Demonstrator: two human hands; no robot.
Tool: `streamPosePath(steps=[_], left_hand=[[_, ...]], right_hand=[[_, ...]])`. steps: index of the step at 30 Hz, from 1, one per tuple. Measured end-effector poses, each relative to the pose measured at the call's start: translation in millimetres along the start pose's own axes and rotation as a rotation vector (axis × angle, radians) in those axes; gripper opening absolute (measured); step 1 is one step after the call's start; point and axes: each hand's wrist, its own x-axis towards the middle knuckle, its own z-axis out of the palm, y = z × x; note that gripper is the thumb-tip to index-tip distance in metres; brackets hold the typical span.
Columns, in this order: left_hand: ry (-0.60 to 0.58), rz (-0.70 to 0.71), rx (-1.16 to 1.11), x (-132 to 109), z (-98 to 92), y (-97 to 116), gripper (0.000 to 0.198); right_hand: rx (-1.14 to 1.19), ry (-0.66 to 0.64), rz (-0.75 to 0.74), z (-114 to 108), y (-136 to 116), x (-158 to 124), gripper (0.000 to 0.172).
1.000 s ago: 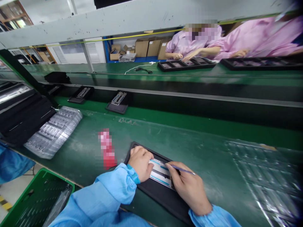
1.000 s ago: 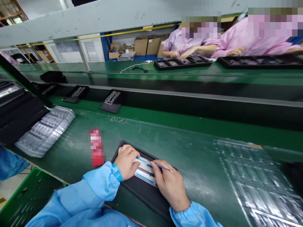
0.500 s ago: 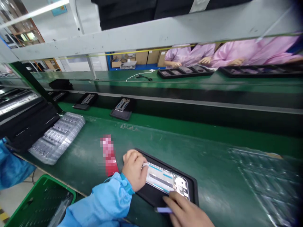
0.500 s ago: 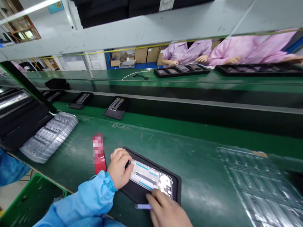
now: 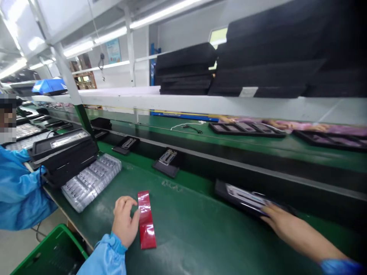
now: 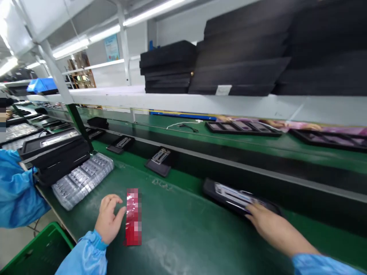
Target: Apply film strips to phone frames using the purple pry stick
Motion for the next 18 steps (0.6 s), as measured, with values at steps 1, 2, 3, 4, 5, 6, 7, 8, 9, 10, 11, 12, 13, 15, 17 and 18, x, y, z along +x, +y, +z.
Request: streamPosePath(steps=[1, 2, 3, 4, 5, 6, 7, 8, 9, 10, 11, 12, 13, 15, 17, 18], left_hand=[[0.002, -0.029, 0.001, 0.0, 2.2, -6.9, 0.020], [-0.003, -0.056, -0.003, -0.4, 5.6, -12.7, 0.022], [-0.013, -0.080, -0.012, -0.9, 10.1, -17.3, 0.024], [-0.025, -0.104, -0.026, -1.5, 15.5, -20.8, 0.028], [-0.043, -0.124, -0.045, -1.9, 21.7, -23.2, 0.032], [-0.069, -0.140, -0.067, -2.0, 28.3, -24.8, 0.039], [-0.109, -0.150, -0.089, -1.7, 35.0, -25.7, 0.048], [-0.160, -0.157, -0.104, -1.0, 41.6, -26.0, 0.057], [-0.224, -0.163, -0.108, 0.1, 47.8, -26.0, 0.064], [-0.298, -0.173, -0.101, 1.5, 53.4, -25.7, 0.069], [-0.371, -0.188, -0.086, 3.3, 58.2, -25.2, 0.071], [-0.431, -0.211, -0.066, 5.2, 62.3, -24.5, 0.072], [-0.469, -0.241, -0.043, 7.5, 65.5, -23.6, 0.073], [-0.476, -0.316, -0.003, 13.3, 69.9, -21.2, 0.079], [-0.430, -0.379, 0.020, 20.9, 72.6, -17.6, 0.088], [-0.406, -0.396, 0.014, 25.3, 73.8, -15.5, 0.091]], right_hand=[[-0.021, -0.008, -0.027, -4.2, 10.6, 19.7, 0.031], [-0.041, -0.007, -0.048, -3.4, 15.7, 36.9, 0.031], [-0.057, -0.008, -0.070, 3.6, 15.4, 51.8, 0.030], [-0.067, -0.018, -0.094, 17.3, 10.2, 64.4, 0.027], [-0.069, -0.039, -0.122, 37.3, 1.0, 75.3, 0.021], [-0.062, -0.067, -0.152, 62.7, -11.4, 85.2, 0.017], [-0.042, -0.121, -0.194, 91.8, -25.6, 94.6, 0.017], [-0.016, -0.181, -0.238, 122.2, -40.4, 104.3, 0.022], [0.009, -0.223, -0.267, 151.7, -54.8, 114.3, 0.024], [0.034, -0.263, -0.288, 178.3, -67.9, 124.8, 0.023], [0.058, -0.298, -0.303, 200.2, -78.8, 135.2, 0.022], [0.081, -0.327, -0.311, 216.8, -87.0, 145.2, 0.021], [0.102, -0.353, -0.318, 227.7, -92.5, 154.3, 0.019], [0.139, -0.395, -0.330, 233.8, -96.1, 167.8, 0.011], [0.168, -0.421, -0.347, 222.8, -95.0, 172.2, 0.014], [0.178, -0.424, -0.357, 212.4, -95.0, 169.6, 0.020]])
